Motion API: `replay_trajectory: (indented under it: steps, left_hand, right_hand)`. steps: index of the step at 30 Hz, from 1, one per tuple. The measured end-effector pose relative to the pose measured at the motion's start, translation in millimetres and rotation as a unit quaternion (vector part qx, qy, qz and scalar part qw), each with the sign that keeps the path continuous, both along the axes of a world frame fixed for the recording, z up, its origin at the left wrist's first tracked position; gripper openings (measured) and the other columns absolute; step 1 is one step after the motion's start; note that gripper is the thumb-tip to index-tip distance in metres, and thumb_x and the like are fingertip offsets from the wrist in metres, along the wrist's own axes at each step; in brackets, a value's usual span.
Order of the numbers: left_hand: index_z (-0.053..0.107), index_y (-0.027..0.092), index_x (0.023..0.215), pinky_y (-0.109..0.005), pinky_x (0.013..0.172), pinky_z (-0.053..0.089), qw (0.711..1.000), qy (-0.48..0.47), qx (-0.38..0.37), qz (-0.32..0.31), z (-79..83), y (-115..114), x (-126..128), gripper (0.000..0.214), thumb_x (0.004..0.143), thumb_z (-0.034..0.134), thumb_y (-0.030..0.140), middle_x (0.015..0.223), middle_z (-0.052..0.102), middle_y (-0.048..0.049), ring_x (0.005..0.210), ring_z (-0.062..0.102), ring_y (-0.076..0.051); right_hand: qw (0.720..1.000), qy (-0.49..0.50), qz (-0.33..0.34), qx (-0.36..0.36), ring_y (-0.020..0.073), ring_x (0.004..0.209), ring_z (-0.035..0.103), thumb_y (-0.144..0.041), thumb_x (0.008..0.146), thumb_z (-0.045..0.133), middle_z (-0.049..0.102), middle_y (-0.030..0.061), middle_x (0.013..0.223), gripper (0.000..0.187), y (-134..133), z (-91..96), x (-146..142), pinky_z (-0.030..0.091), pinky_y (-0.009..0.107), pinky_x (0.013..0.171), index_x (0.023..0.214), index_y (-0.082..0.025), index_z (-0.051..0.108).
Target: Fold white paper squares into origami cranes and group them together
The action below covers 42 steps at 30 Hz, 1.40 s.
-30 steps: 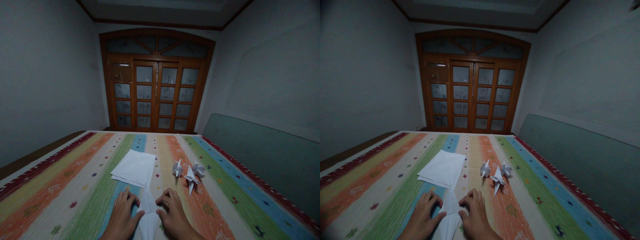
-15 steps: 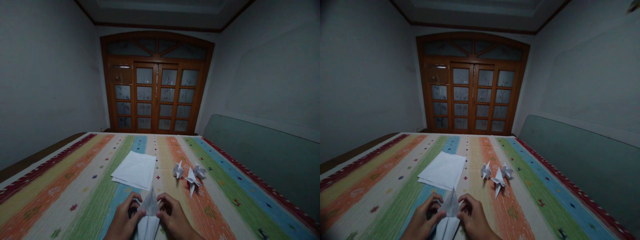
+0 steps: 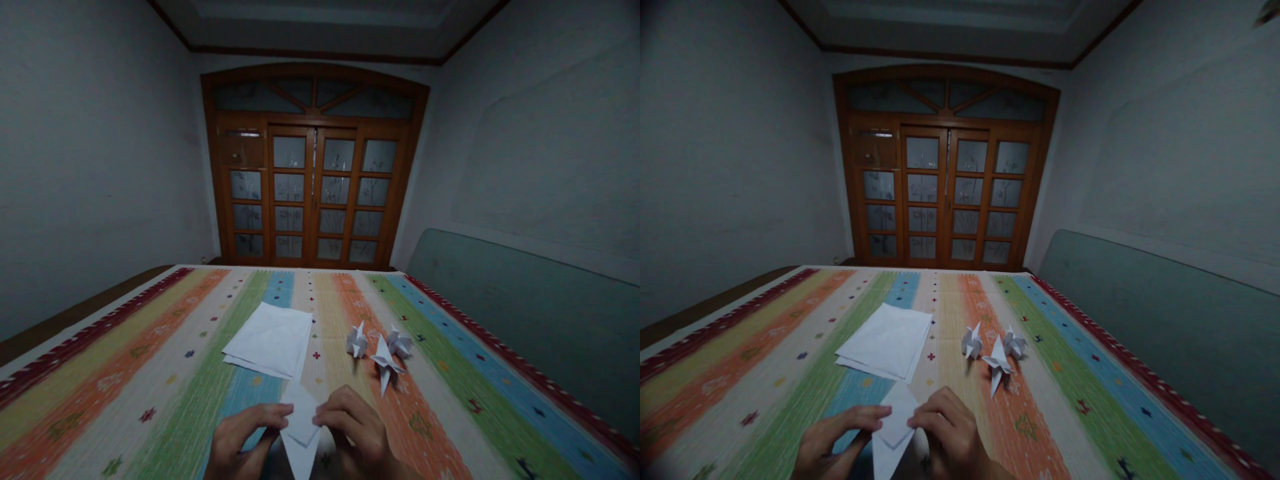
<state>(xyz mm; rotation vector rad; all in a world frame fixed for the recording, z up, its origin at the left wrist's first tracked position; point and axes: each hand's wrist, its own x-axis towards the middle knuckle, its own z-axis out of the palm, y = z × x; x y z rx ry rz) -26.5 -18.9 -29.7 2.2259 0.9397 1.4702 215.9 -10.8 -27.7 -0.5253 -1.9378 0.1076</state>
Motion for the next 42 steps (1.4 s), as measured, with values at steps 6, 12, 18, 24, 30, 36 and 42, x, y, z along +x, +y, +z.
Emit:
replay_trajectory:
  steps: [6,12,18,24,30,36,42]
  left_hand:
    - [0.074,0.026,0.092,-0.029,0.087,0.063,0.999,0.049,0.023,-0.002,-0.8,12,2,0.034,0.082,0.055,-0.001,0.109,0.081,-0.0034,0.098,0.079,-0.020]
    - [0.076,0.025,0.080,-0.031,0.082,0.062,0.990,0.110,-0.083,-0.008,-10.2,15,6,0.036,0.076,0.050,-0.001,0.096,0.080,-0.0037,0.089,0.077,-0.022]
    - [0.078,0.024,0.100,-0.036,0.092,0.061,0.991,0.043,-0.122,-0.019,-16.1,16,2,0.030,0.089,0.054,0.010,0.114,0.078,-0.0090,0.108,0.073,-0.026]
    - [0.072,0.027,0.122,-0.033,0.091,0.062,0.986,-0.038,-0.156,-0.042,-15.7,15,3,0.031,0.092,0.066,0.021,0.120,0.075,-0.0081,0.113,0.071,-0.026]
    - [0.069,0.030,0.119,-0.026,0.079,0.061,0.993,-0.037,-0.111,-0.024,-8.3,10,9,0.045,0.079,0.071,0.009,0.111,0.076,-0.0030,0.098,0.073,-0.023]
    - [0.052,0.032,0.137,-0.027,0.078,0.058,0.998,-0.020,-0.041,-0.033,-14.2,3,14,0.064,0.080,0.069,0.010,0.104,0.073,-0.0007,0.085,0.073,-0.020]
    - [0.061,0.027,0.111,-0.023,0.059,0.050,0.999,-0.010,0.017,-0.038,-9.7,3,9,0.032,0.083,0.066,0.013,0.084,0.066,0.0006,0.066,0.063,-0.017]
  right_hand:
    - [0.998,-0.052,-0.019,0.014,0.0210,0.080,0.066,0.002,0.090,0.048,0.068,0.0103,0.089,0.032,11,-6.0,7,0.053,0.030,0.066,0.105,-0.017,0.069]
    - [0.986,-0.158,-0.019,-0.054,0.0205,0.076,0.065,0.002,0.083,0.056,0.069,0.0089,0.086,0.028,14,-27.6,10,0.051,0.027,0.065,0.096,-0.018,0.070]
    - [0.989,-0.119,-0.022,-0.087,0.0221,0.080,0.067,0.001,0.083,0.051,0.069,0.0105,0.090,0.034,11,-24.7,9,0.053,0.029,0.068,0.106,-0.018,0.068]
    - [0.991,-0.001,-0.002,-0.134,0.0193,0.080,0.067,0.002,0.085,0.049,0.068,0.0067,0.091,0.038,8,-11.4,4,0.053,0.026,0.069,0.111,-0.021,0.066]
    - [0.994,0.044,0.016,-0.100,0.0186,0.078,0.068,0.001,0.088,0.052,0.068,0.0057,0.089,0.038,0,2.5,-4,0.055,0.026,0.067,0.114,-0.022,0.066]
    - [0.997,0.048,0.048,-0.036,0.0196,0.077,0.069,0.004,0.088,0.053,0.071,0.0076,0.088,0.041,-9,14.3,-8,0.057,0.027,0.066,0.118,-0.020,0.065]
    - [0.993,-0.007,0.102,0.053,0.0185,0.071,0.066,-0.016,0.105,0.050,0.072,0.0074,0.081,0.020,-8,9.5,-10,0.054,0.028,0.062,0.116,-0.019,0.066]
